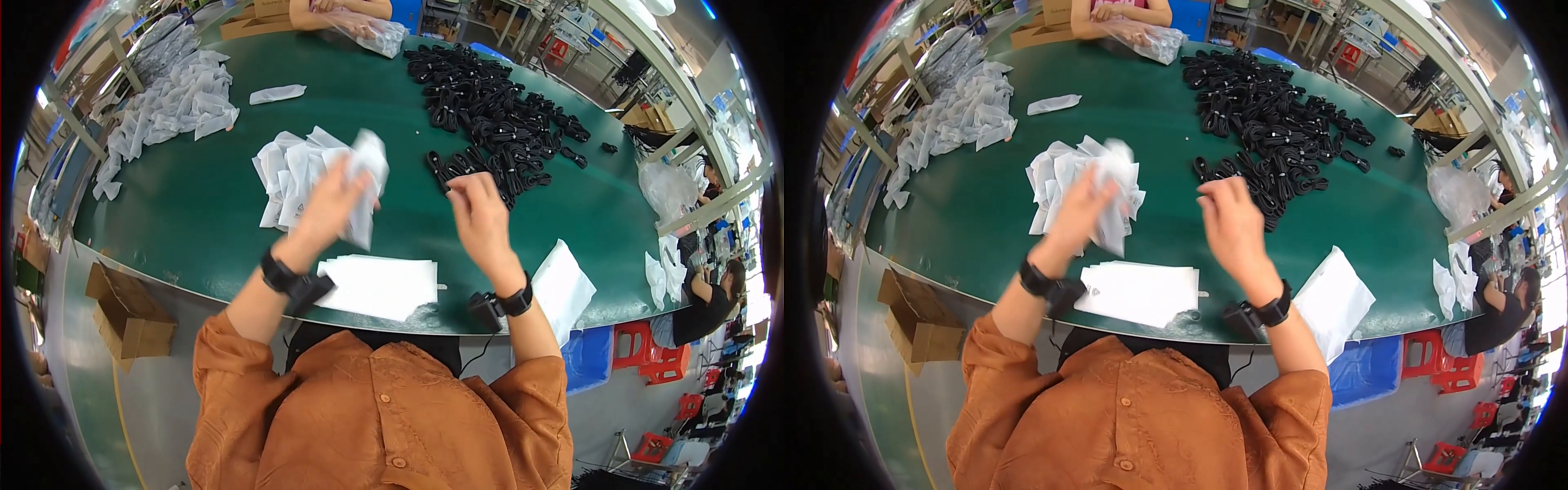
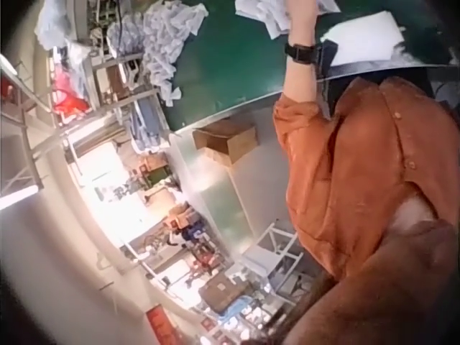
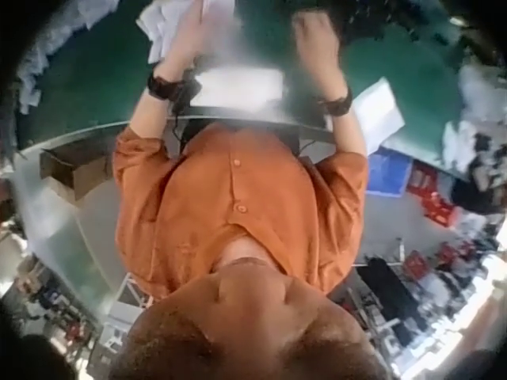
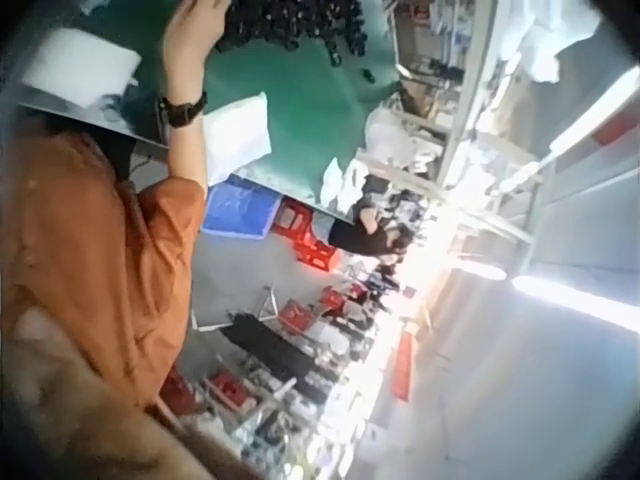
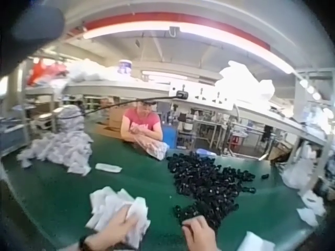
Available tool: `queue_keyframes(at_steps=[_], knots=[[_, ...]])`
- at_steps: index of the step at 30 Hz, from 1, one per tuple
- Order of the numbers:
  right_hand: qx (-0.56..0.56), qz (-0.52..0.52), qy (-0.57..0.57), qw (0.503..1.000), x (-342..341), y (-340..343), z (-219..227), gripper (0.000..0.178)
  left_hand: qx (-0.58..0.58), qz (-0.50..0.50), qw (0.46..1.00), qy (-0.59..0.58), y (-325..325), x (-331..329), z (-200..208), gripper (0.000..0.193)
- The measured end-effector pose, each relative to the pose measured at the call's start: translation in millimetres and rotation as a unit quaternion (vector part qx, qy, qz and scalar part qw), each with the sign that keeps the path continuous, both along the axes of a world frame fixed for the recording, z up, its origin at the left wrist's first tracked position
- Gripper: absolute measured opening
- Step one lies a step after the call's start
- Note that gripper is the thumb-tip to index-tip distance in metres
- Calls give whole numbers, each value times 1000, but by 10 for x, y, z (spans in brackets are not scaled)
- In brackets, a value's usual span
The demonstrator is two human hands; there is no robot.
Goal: The person picks up a black cable and a white plastic bag, slides the cable into the bag, and places the bagged cable onto a pile. This process is repeated for several more cables and bags, occasionally moving the growing pile to the side.
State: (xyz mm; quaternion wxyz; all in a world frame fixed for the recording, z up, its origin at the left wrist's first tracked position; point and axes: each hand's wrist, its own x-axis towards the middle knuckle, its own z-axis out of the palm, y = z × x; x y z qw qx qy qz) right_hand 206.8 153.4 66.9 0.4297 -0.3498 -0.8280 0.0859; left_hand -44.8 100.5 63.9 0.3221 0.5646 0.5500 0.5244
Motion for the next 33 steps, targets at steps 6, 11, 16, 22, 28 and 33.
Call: queue_keyframes(at_steps=[6, 11, 16, 22, 28, 33], knots=[[-6, -192, -262, 946, 761, 402, -747, 24, 191, 88, 920, 330, -202, -162, 215, 39], [-36, -167, -267, 949, 717, 186, -880, 23, 101, -206, 937, 265, -854, 551, -617, 21], [-118, -16, -123, 985, 640, -225, -882, 21, 113, -183, 915, 342, -960, 710, -898, 18], [-305, 82, -30, 948, 568, -918, -569, 19, 70, -135, 960, 234, -994, 713, -799, 15], [-275, 69, -27, 958, 640, -1111, -593, 21, 127, -143, 932, 308, -927, 705, -877, 11], [-179, 80, -61, 979, 592, -1205, -522, 28, -20, -135, 977, 161, -908, 619, -830, 8]])
